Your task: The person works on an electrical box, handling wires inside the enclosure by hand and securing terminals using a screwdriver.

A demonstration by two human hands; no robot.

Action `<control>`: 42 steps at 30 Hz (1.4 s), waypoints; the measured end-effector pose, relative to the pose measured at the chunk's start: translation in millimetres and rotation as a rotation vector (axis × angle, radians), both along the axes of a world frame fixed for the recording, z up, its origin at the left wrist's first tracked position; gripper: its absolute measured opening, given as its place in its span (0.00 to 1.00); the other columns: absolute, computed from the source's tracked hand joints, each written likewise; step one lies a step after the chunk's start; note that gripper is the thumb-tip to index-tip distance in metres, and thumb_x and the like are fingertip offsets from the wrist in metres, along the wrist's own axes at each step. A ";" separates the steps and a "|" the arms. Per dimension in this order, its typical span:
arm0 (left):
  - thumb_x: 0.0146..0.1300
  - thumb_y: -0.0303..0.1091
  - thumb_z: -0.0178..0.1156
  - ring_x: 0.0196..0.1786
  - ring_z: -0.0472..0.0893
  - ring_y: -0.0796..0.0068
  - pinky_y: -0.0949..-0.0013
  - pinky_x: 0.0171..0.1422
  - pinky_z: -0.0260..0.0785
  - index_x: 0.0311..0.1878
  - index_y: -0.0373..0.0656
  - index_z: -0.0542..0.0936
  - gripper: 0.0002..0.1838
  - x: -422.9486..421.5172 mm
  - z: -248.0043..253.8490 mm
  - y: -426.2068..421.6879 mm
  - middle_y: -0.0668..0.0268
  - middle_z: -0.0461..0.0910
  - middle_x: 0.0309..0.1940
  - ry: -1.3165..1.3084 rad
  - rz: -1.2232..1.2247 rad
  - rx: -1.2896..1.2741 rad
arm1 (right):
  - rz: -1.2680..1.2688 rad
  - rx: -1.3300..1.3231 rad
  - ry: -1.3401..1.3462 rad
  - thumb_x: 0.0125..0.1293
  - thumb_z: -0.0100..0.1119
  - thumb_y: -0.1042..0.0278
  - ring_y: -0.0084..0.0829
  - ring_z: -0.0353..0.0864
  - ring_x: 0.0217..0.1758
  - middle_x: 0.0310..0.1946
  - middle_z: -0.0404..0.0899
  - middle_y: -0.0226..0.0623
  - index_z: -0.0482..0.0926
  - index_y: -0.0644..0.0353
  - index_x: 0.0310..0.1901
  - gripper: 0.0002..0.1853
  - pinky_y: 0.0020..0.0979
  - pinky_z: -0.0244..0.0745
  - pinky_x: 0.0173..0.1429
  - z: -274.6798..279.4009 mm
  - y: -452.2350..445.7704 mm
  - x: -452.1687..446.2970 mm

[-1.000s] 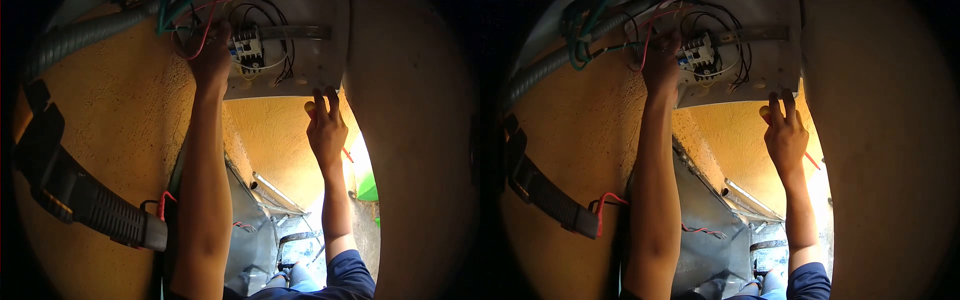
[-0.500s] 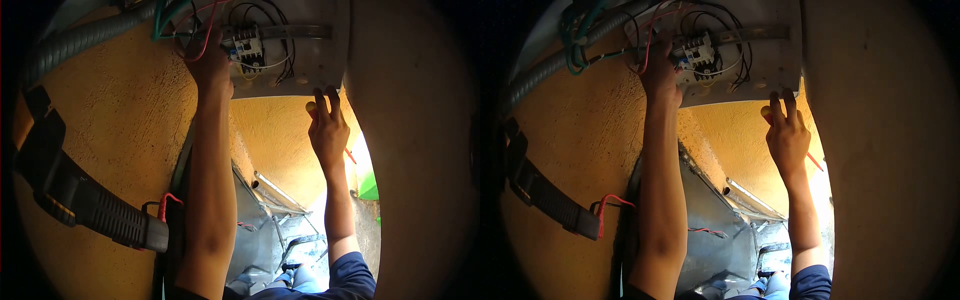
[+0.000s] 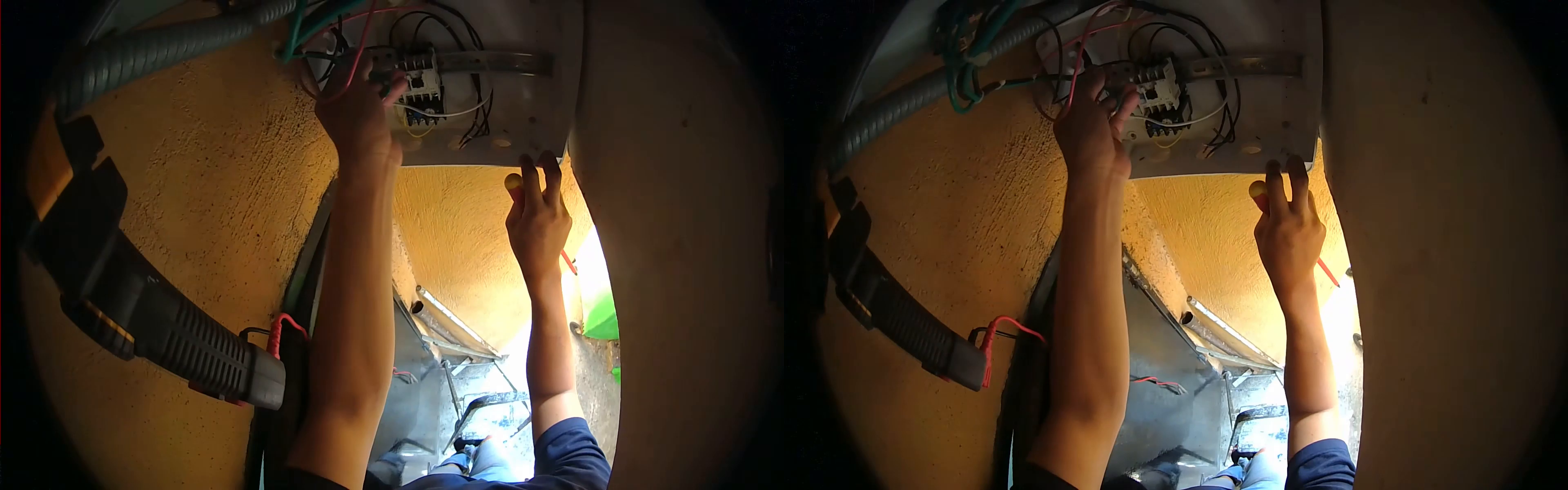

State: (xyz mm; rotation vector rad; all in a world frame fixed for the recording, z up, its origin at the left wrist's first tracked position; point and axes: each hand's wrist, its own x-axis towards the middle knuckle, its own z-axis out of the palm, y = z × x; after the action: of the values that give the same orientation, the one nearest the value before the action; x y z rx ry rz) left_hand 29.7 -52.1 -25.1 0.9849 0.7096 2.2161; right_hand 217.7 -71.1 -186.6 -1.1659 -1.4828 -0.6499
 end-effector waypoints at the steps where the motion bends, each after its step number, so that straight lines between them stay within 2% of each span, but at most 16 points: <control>1: 0.69 0.33 0.67 0.44 0.85 0.67 0.65 0.53 0.86 0.52 0.32 0.81 0.15 3.9 0.5 -3.1 0.58 0.81 0.47 -0.038 -0.014 -0.008 | -0.001 -0.005 -0.003 0.65 0.67 0.74 0.37 0.88 0.46 0.64 0.77 0.40 0.83 0.55 0.58 0.19 0.33 0.86 0.36 -0.1 -0.3 0.1; 7: 0.78 0.41 0.56 0.50 0.85 0.66 0.57 0.59 0.79 0.65 0.39 0.76 0.20 4.2 0.6 -7.3 0.61 0.80 0.56 0.226 0.060 -0.080 | -0.013 -0.016 -0.015 0.66 0.67 0.74 0.37 0.88 0.46 0.64 0.76 0.40 0.83 0.55 0.59 0.19 0.32 0.87 0.36 -1.1 -1.9 1.5; 11: 0.81 0.42 0.47 0.52 0.86 0.61 0.55 0.60 0.79 0.75 0.40 0.68 0.26 -2.4 1.4 -14.3 0.59 0.76 0.67 0.288 -0.132 -0.024 | -0.001 -0.032 -0.020 0.66 0.67 0.74 0.37 0.88 0.46 0.65 0.76 0.40 0.82 0.55 0.59 0.20 0.32 0.87 0.36 0.5 -3.1 1.3; 13: 0.80 0.42 0.49 0.48 0.87 0.60 0.55 0.59 0.79 0.75 0.39 0.68 0.26 8.2 -5.1 -16.8 0.58 0.76 0.68 0.174 -0.110 -0.032 | -0.006 -0.026 -0.024 0.66 0.68 0.73 0.37 0.88 0.46 0.65 0.76 0.40 0.82 0.55 0.60 0.20 0.32 0.87 0.36 1.3 -3.5 1.6; 14: 0.78 0.32 0.49 0.36 0.89 0.63 0.64 0.41 0.83 0.66 0.31 0.76 0.20 15.0 -6.0 -13.9 0.54 0.79 0.63 0.091 -0.008 -0.019 | -0.007 -0.026 -0.025 0.66 0.68 0.73 0.37 0.88 0.46 0.65 0.76 0.40 0.82 0.55 0.60 0.20 0.32 0.87 0.36 1.1 -3.3 1.7; 17: 0.78 0.34 0.49 0.31 0.86 0.67 0.65 0.37 0.80 0.62 0.31 0.77 0.19 19.4 -24.9 -15.5 0.53 0.79 0.63 0.127 0.305 0.073 | -0.015 -0.022 -0.022 0.66 0.68 0.73 0.37 0.88 0.46 0.65 0.76 0.40 0.82 0.55 0.60 0.20 0.32 0.87 0.36 -0.2 -2.2 1.5; 18: 0.77 0.33 0.50 0.26 0.82 0.71 0.67 0.33 0.76 0.64 0.33 0.76 0.19 18.3 -26.0 -12.8 0.56 0.80 0.60 0.122 0.275 0.061 | -0.013 -0.026 -0.018 0.66 0.68 0.73 0.37 0.88 0.46 0.65 0.76 0.40 0.82 0.56 0.60 0.20 0.32 0.87 0.36 -0.3 -2.2 1.4; 19: 0.77 0.33 0.50 0.26 0.82 0.71 0.67 0.33 0.76 0.64 0.33 0.76 0.19 17.5 -26.5 -10.6 0.56 0.80 0.60 0.123 0.276 0.062 | -0.008 -0.029 -0.013 0.66 0.68 0.73 0.37 0.88 0.46 0.65 0.76 0.40 0.82 0.56 0.60 0.20 0.32 0.87 0.36 -0.3 -1.8 0.9; 21: 0.72 0.35 0.56 0.39 0.87 0.66 0.65 0.40 0.77 0.62 0.35 0.81 0.20 15.4 -27.4 -7.3 0.57 0.83 0.53 0.234 0.386 0.037 | -0.002 -0.030 -0.012 0.66 0.68 0.73 0.37 0.88 0.46 0.65 0.76 0.40 0.82 0.56 0.60 0.20 0.33 0.87 0.36 -0.3 -2.1 0.5; 24: 0.70 0.33 0.60 0.44 0.86 0.69 0.66 0.39 0.77 0.59 0.35 0.81 0.18 9.1 -30.0 6.3 0.58 0.82 0.53 0.427 0.652 0.165 | -0.001 -0.028 -0.014 0.66 0.68 0.73 0.38 0.88 0.46 0.65 0.76 0.40 0.82 0.56 0.60 0.20 0.33 0.87 0.36 -0.5 -2.2 1.9; 27: 0.70 0.34 0.62 0.45 0.83 0.74 0.68 0.37 0.75 0.54 0.35 0.82 0.15 13.2 -34.6 8.8 0.58 0.81 0.54 0.402 0.684 0.139 | 0.000 -0.015 -0.017 0.66 0.67 0.73 0.38 0.88 0.46 0.65 0.76 0.40 0.82 0.56 0.60 0.20 0.33 0.87 0.36 0.3 -2.3 1.0; 31: 0.69 0.34 0.64 0.37 0.80 0.77 0.71 0.35 0.72 0.50 0.38 0.82 0.12 -3.7 -32.7 20.0 0.63 0.82 0.45 0.472 0.511 0.058 | -0.004 -0.021 -0.021 0.66 0.67 0.74 0.37 0.88 0.45 0.64 0.76 0.40 0.82 0.56 0.60 0.20 0.33 0.87 0.36 0.0 -2.1 1.6; 33: 0.70 0.35 0.64 0.30 0.75 0.79 0.73 0.32 0.70 0.52 0.40 0.82 0.12 -4.4 -15.5 2.7 0.69 0.78 0.35 0.242 0.177 -0.061 | -0.003 -0.025 -0.023 0.66 0.67 0.74 0.38 0.88 0.45 0.64 0.76 0.40 0.82 0.56 0.60 0.20 0.33 0.87 0.36 0.9 -2.6 2.0; 35: 0.71 0.36 0.63 0.27 0.71 0.81 0.73 0.30 0.66 0.51 0.41 0.81 0.11 -10.2 -22.0 20.2 0.74 0.72 0.30 0.208 0.250 0.009 | -0.002 -0.029 -0.023 0.66 0.67 0.74 0.38 0.88 0.45 0.64 0.76 0.41 0.82 0.56 0.60 0.19 0.33 0.87 0.36 1.3 -3.2 1.7; 37: 0.73 0.27 0.57 0.44 0.76 0.73 0.64 0.53 0.70 0.48 0.37 0.81 0.06 -4.2 -24.5 15.9 0.63 0.76 0.38 0.005 0.299 0.060 | -0.001 -0.027 -0.020 0.66 0.67 0.74 0.38 0.88 0.45 0.64 0.76 0.41 0.82 0.56 0.60 0.20 0.33 0.87 0.35 1.2 -3.5 1.8; 42: 0.74 0.28 0.55 0.42 0.74 0.72 0.62 0.52 0.68 0.45 0.40 0.79 0.05 8.6 -40.7 2.0 0.65 0.75 0.37 0.137 0.525 0.096 | 0.003 -0.029 -0.014 0.66 0.67 0.74 0.38 0.88 0.46 0.65 0.76 0.41 0.81 0.55 0.61 0.21 0.33 0.87 0.35 -1.2 -2.0 1.5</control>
State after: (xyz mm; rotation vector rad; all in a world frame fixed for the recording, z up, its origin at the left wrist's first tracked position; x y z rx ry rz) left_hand 38.3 -50.1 -65.8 1.1002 1.0266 2.6689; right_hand 219.2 -73.1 -187.7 -1.1832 -1.5097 -0.6375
